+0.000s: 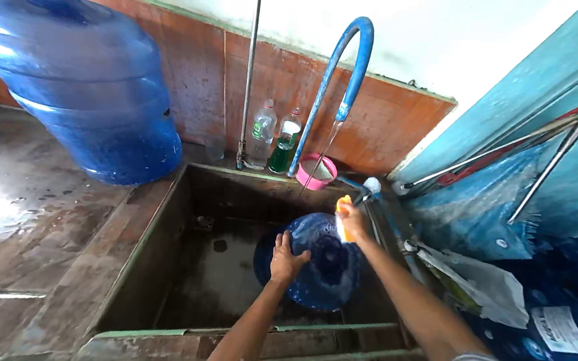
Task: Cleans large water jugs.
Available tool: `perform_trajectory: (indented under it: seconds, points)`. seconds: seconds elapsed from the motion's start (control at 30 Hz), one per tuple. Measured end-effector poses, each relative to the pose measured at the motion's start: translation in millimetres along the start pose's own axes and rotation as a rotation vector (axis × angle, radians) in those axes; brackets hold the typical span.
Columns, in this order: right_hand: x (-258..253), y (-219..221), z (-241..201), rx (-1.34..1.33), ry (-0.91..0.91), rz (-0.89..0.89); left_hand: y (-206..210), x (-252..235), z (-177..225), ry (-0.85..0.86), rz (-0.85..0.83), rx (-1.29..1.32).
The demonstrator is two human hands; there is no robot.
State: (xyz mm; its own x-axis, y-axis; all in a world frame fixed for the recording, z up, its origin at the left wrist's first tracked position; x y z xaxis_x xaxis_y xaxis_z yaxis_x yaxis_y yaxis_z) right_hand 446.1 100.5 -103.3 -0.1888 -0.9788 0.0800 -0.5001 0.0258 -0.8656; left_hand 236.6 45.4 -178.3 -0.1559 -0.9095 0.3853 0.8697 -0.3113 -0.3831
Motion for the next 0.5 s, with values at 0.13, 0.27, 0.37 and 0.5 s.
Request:
perform_trajectory:
  seconds: [0.13, 0.27, 0.37, 0.5]
  points:
    - [37.7, 33.5, -51.5, -0.154, -0.323, -0.096, -21.5, -21.4, 15.3, 0.15, -0.085, -0.102]
    - [-6.6, 9.2, -14.2, -0.153, -0.101, 0.04, -14.8, -1.5, 6.9, -0.107, 0.051, -0.09]
    - [16.8, 23.5, -49.7, -0.021, -0.268, -0.106, -0.8, -7.5, 14.4, -0.108, -0.024, -0.067]
    - [-4.3, 19.5, -22.7, -0.123, -0.24, -0.031, -18.0, -10.3, 8.0, -0.026, 0.069, -0.023]
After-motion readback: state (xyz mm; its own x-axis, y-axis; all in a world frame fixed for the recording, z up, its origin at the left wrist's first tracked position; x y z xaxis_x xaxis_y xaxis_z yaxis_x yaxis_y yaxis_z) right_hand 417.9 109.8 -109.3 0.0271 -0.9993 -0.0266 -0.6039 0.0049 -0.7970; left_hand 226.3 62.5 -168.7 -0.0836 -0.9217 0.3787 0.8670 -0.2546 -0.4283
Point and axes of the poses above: each hand's wrist, its own x-axis away from the middle knuckle, its own y-axis out of the palm, z = x × y, the point moved 4 cm from there along -x, towards the middle knuckle, and after that the axes turned 3 degrees about -y, right-handed, at the moved point
